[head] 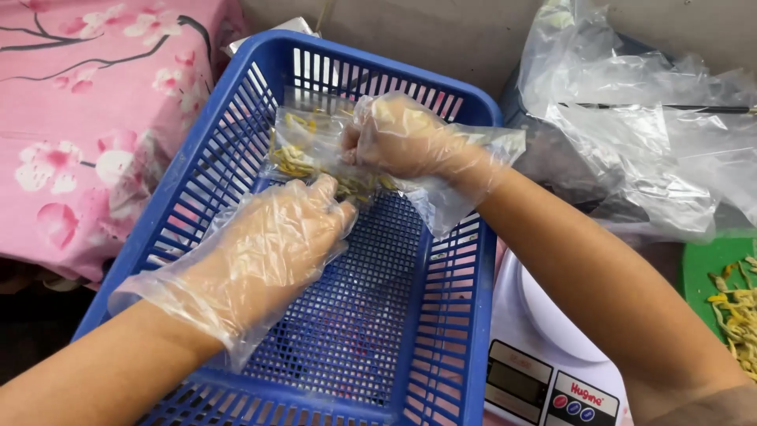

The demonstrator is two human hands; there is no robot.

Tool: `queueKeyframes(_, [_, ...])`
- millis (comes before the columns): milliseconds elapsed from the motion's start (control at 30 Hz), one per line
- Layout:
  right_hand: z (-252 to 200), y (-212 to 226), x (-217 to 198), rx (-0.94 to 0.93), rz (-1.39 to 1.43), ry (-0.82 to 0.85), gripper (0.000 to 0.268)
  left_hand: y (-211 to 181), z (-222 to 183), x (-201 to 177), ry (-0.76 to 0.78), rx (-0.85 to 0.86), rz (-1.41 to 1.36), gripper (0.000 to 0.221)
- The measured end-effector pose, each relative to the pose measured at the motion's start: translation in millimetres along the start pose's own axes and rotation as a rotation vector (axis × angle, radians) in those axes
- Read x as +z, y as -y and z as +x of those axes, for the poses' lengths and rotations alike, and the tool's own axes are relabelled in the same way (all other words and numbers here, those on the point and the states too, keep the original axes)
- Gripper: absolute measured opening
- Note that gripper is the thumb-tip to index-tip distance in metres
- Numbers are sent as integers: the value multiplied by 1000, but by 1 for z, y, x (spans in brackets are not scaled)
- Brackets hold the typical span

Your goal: Packing small yellow food items into plastic bags, weighing them on a digital scale, and placing them in a storage basket.

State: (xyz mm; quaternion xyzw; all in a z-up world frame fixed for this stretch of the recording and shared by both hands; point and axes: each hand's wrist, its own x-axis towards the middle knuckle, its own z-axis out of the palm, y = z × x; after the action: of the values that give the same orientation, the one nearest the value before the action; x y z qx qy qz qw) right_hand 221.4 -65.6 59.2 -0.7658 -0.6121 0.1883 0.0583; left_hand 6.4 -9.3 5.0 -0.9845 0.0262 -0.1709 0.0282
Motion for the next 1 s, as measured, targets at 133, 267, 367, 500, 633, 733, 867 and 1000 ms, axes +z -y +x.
queueKeyframes(133, [-3,7,-3,88,33,-23,12,-1,2,11,147,-62,29,43])
queueKeyframes(267, [-2,4,-3,57,46,-64,10,1,-12,39,53,-2,55,68])
queueKeyframes(367, [0,7,-4,101,72,-59,8,-2,-4,32,194,-68,28,72])
queueKeyframes(500, [-10,20,-15,201,194,-59,9,-3,-11,45,204,-49,136,86])
queueKeyframes(633, [-10,9,-15,65,196,-252,20,-9,-3,34,307,-122,81,85])
queueKeyframes(733, [-11,-9,-13,-4,241,-347,16,-11,1,20,315,-124,67,82])
queueKeyframes(867, [-41,-13,-31,-197,141,-497,8,-20,16,-19,277,-92,139,48])
queueKeyframes(1000, [-101,-4,-57,-377,88,-573,8,-34,46,-41,212,-26,77,44])
